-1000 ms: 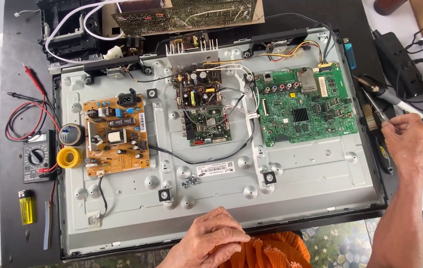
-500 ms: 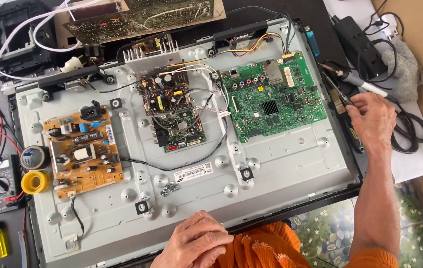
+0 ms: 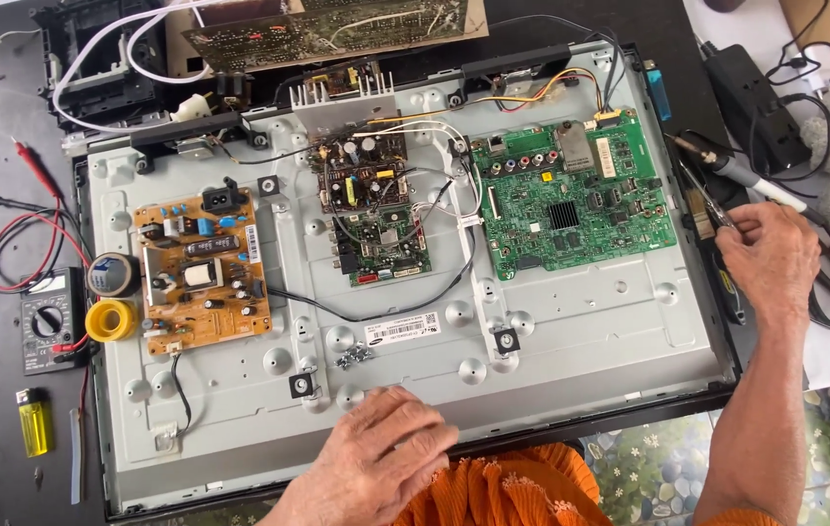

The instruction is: Connecting internal wire harnesses and electronic components to circuit boards inside a disassembled television.

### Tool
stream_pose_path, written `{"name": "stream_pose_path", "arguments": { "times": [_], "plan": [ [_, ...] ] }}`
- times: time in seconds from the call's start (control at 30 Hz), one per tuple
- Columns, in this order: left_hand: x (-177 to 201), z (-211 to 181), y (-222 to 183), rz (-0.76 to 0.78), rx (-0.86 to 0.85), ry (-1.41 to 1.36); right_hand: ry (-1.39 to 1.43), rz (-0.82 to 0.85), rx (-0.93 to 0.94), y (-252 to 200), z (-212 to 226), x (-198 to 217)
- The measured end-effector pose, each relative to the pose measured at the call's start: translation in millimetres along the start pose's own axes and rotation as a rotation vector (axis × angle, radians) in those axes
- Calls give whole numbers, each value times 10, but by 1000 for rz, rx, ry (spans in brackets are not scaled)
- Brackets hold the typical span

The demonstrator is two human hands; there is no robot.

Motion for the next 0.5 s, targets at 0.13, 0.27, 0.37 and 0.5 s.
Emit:
{"name": "stream_pose_path", "arguments": {
  "times": [0.13,0.27,0.37,0.5],
  "plan": [
    [59,149,-78,-51,-68,346,54,-32,46,-8,-41,-14],
    [286,154,-146,-115,11,391,86,-31,60,-29,-51,-15],
    [481,169,-271,-238,96,385,33,-68,104,-20,-137,-98],
    [783,174,-595,-587,189,465,124,-89,112,-33,-188,-140]
  ]
}}
Point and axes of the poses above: each hand's wrist, its own y-axis towards the middle knuckle, its own x-axis out of the back of the hand, z = x × y, the point moved 4 cm from there along y, towards the middle knuckle, and after that the axes turned 14 degrees about -y, right-handed, at the moved point
